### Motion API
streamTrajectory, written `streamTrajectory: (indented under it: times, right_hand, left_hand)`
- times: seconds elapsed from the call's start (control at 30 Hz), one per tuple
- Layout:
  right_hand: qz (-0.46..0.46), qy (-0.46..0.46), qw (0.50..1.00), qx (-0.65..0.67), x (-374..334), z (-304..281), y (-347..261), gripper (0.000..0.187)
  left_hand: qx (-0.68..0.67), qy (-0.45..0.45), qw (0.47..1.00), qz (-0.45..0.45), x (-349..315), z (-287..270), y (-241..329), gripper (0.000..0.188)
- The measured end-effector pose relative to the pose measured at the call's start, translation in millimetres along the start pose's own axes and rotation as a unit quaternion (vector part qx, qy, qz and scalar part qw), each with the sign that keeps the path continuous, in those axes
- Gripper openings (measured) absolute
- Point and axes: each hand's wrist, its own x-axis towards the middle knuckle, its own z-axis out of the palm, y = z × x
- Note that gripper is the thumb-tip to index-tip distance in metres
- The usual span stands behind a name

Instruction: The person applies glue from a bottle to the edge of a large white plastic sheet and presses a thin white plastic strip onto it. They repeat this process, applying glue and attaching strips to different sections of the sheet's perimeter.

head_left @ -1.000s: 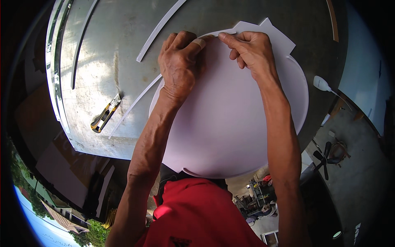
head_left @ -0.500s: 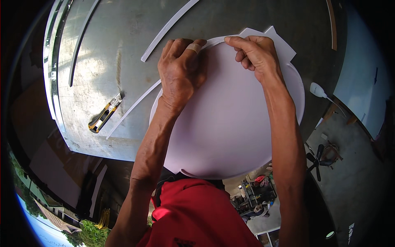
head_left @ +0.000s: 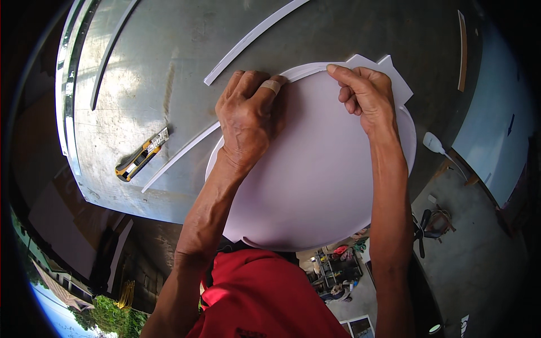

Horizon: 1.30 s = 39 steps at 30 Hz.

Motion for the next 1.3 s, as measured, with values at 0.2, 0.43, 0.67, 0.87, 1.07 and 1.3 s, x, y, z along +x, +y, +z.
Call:
streamTrajectory:
  times: [0.2,0.43,0.67,0.87,1.07,1.3]
  right_hand:
    - [0.002,0.001,1.000,0.003,-2.2,-0.8,0.8,0.039]
    - [-0.304,0.125,0.933,-0.149,-23.0,12.0,22.0,0.020]
    - [-0.526,0.117,0.795,-0.278,-5.2,21.9,28.0,0.033]
    - [-0.569,0.101,0.767,-0.280,3.9,18.1,28.0,0.029]
    - [-0.600,0.081,0.742,-0.287,11.0,12.1,23.4,0.028]
    - [-0.614,0.067,0.732,-0.288,13.4,11.9,21.2,0.029]
  left_hand:
    - [-0.013,0.014,0.999,-0.025,-1.2,4.0,2.6,0.027]
    - [-0.022,0.022,0.999,0.008,-2.7,3.4,-4.5,0.024]
    - [-0.043,0.025,0.999,-0.003,0.3,4.3,-3.2,0.024]
    - [-0.010,0.001,1.000,-0.018,1.1,2.3,-0.4,0.024]
    - [0.027,-0.011,0.999,-0.020,7.4,0.3,2.8,0.026]
    - [0.028,0.025,0.999,-0.022,8.1,9.4,5.9,0.023]
